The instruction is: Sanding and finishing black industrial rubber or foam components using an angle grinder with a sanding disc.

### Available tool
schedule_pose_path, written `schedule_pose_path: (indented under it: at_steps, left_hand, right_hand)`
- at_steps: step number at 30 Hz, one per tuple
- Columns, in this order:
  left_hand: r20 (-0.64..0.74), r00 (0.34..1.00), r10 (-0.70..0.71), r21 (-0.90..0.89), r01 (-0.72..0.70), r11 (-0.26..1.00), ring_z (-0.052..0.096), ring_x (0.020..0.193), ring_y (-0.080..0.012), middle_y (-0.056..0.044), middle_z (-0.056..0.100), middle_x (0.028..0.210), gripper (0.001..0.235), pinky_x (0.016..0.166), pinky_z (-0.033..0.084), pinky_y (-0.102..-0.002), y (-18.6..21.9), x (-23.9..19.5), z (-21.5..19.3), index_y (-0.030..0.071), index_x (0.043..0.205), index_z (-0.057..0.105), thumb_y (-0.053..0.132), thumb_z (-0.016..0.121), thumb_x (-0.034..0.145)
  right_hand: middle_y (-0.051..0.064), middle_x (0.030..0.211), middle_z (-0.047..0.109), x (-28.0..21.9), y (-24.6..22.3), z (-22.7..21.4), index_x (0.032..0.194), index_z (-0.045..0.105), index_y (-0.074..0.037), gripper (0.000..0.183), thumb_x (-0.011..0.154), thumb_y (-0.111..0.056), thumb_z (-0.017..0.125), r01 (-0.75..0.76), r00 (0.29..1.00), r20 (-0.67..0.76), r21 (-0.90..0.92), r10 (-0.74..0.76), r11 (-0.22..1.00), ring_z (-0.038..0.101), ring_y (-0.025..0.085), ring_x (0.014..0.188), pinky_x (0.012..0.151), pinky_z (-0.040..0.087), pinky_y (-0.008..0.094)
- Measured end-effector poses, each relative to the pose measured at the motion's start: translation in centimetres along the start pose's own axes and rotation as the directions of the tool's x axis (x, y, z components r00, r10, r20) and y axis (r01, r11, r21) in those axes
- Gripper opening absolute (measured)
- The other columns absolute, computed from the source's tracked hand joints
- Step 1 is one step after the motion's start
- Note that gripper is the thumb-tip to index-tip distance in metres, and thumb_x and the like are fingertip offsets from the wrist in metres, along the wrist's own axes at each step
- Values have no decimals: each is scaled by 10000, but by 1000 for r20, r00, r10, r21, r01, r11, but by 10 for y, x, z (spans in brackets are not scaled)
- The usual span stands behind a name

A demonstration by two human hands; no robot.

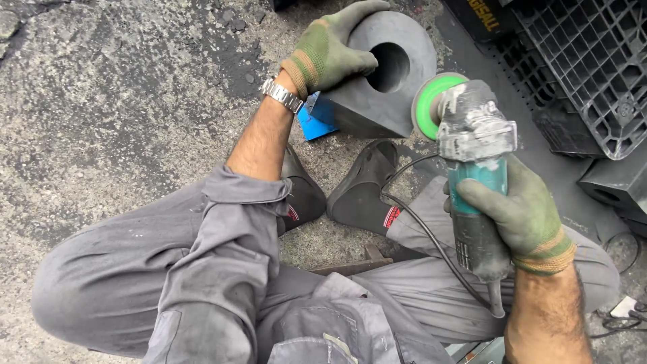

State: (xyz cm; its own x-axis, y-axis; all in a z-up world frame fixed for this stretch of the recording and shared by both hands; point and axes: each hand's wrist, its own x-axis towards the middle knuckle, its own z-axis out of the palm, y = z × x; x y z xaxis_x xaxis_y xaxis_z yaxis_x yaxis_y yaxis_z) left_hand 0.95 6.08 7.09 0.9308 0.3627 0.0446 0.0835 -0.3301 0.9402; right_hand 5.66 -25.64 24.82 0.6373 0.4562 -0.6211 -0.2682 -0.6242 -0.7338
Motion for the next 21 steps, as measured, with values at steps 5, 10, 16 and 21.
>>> schedule_pose_path:
  at_steps: [5, 10, 16, 21]
  left_hand:
    - [-65, 992, 105, -227, -117, 967, 738, 1193, -222, -119, 746, 1318, 550, 1014, 606, -325, -19, -5, 13, 164, 1395, 632, 327, 826, 908]
    - [-318, 937, -146, -292, 50, 955, 765, 1182, -213, -95, 781, 1268, 372, 1024, 603, -310, -24, -20, 38, 166, 1331, 696, 320, 655, 995]
    - [-367, 920, -137, -176, 76, 981, 738, 1233, -194, -78, 770, 1301, 358, 1070, 574, -323, -5, -24, 39, 163, 1350, 696, 311, 609, 1036]
    - [-340, 923, -179, -207, 112, 972, 749, 1209, -184, -73, 777, 1276, 383, 1042, 595, -313, 1, -27, 37, 172, 1348, 690, 341, 626, 1011]
  right_hand:
    - [137, 957, 741, 14, -9, 6, 1253, 616, 1, 533, 799, -253, 732, -107, 993, -79, -253, 90, 962, 750, 218, 770, 713, 607, 354]
    - [101, 1026, 693, 25, -8, 2, 1295, 582, 10, 551, 861, -296, 728, -11, 999, -41, -35, 10, 999, 705, 201, 787, 722, 597, 354]
    - [101, 984, 740, 24, -5, 3, 1245, 626, -5, 517, 815, -244, 784, 9, 1000, 27, -463, 4, 886, 726, 197, 833, 769, 585, 339]
    - [99, 972, 728, 30, -7, -8, 1251, 615, 15, 513, 837, -254, 757, -53, 998, 24, -252, 61, 966, 714, 209, 823, 752, 594, 349]
